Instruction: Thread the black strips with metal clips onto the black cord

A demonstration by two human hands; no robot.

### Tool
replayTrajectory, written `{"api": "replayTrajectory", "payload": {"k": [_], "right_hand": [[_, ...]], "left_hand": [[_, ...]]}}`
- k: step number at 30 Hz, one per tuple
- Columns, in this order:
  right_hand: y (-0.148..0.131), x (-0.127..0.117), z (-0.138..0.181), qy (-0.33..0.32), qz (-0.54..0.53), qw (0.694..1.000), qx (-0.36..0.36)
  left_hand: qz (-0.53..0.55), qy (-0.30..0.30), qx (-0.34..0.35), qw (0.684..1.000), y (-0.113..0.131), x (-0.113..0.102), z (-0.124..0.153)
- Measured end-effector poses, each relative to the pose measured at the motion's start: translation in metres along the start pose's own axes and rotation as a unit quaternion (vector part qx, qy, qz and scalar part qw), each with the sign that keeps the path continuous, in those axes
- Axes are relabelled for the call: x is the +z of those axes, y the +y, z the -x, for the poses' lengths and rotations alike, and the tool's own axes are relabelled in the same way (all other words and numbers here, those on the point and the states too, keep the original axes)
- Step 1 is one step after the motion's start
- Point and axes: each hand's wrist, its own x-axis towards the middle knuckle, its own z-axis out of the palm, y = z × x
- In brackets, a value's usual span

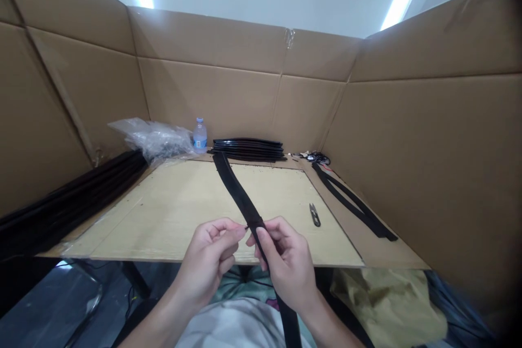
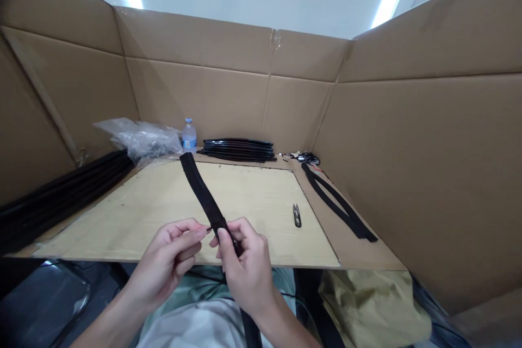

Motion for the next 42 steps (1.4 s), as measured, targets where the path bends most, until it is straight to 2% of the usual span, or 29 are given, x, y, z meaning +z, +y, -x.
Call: {"api": "replayTrajectory", "payload": {"k": [4, 9, 13, 15, 18, 21, 25, 29, 31, 33, 36, 39, 42], "right_hand": [[0.001, 0.002, 0.000, 0.002, 0.079, 0.995, -0.060], [0.012, 0.009, 0.002, 0.027, 0.158, 0.967, -0.197], [0.018, 0.014, 0.002, 0.028, 0.172, 0.960, -0.217], [0.015, 0.012, -0.001, 0.005, 0.140, 0.975, -0.172], [0.008, 0.006, -0.009, -0.093, 0.007, 0.995, -0.024], [0.010, -0.001, -0.022, -0.191, -0.152, 0.963, 0.112], [0.029, -0.004, -0.039, -0.274, -0.274, 0.908, 0.162], [0.051, -0.007, -0.063, -0.301, -0.328, 0.873, 0.200], [0.062, -0.011, -0.084, -0.312, -0.344, 0.854, 0.234], [0.074, -0.017, -0.109, -0.344, -0.352, 0.823, 0.283], [0.093, -0.025, -0.143, -0.360, -0.335, 0.805, 0.330], [0.110, -0.029, -0.159, -0.372, -0.312, 0.796, 0.360], [0.122, -0.029, -0.159, -0.361, -0.307, 0.799, 0.369]], "left_hand": [[-0.012, 0.012, 0.031, 0.999, -0.005, 0.000, 0.004], [0.009, 0.048, 0.035, 0.998, -0.015, -0.001, 0.003], [0.034, 0.044, 0.035, 0.998, -0.015, -0.003, -0.006], [0.044, 0.029, 0.034, 0.998, -0.010, -0.009, -0.015], [0.062, -0.018, 0.039, 0.997, 0.002, -0.021, -0.036], [0.067, -0.100, 0.038, 0.992, 0.013, -0.033, -0.061], [0.095, -0.158, 0.051, 0.982, 0.016, -0.040, -0.094], [0.100, -0.167, 0.071, 0.978, 0.013, -0.050, -0.134], [0.085, -0.174, 0.076, 0.978, 0.013, -0.058, -0.158], [0.068, -0.169, 0.082, 0.980, 0.014, -0.067, -0.181], [0.052, -0.147, 0.101, 0.983, 0.011, -0.080, -0.210], [0.047, -0.118, 0.102, 0.987, 0.002, -0.089, -0.224], [0.053, -0.092, 0.107, 0.989, -0.008, -0.093, -0.225]]}}
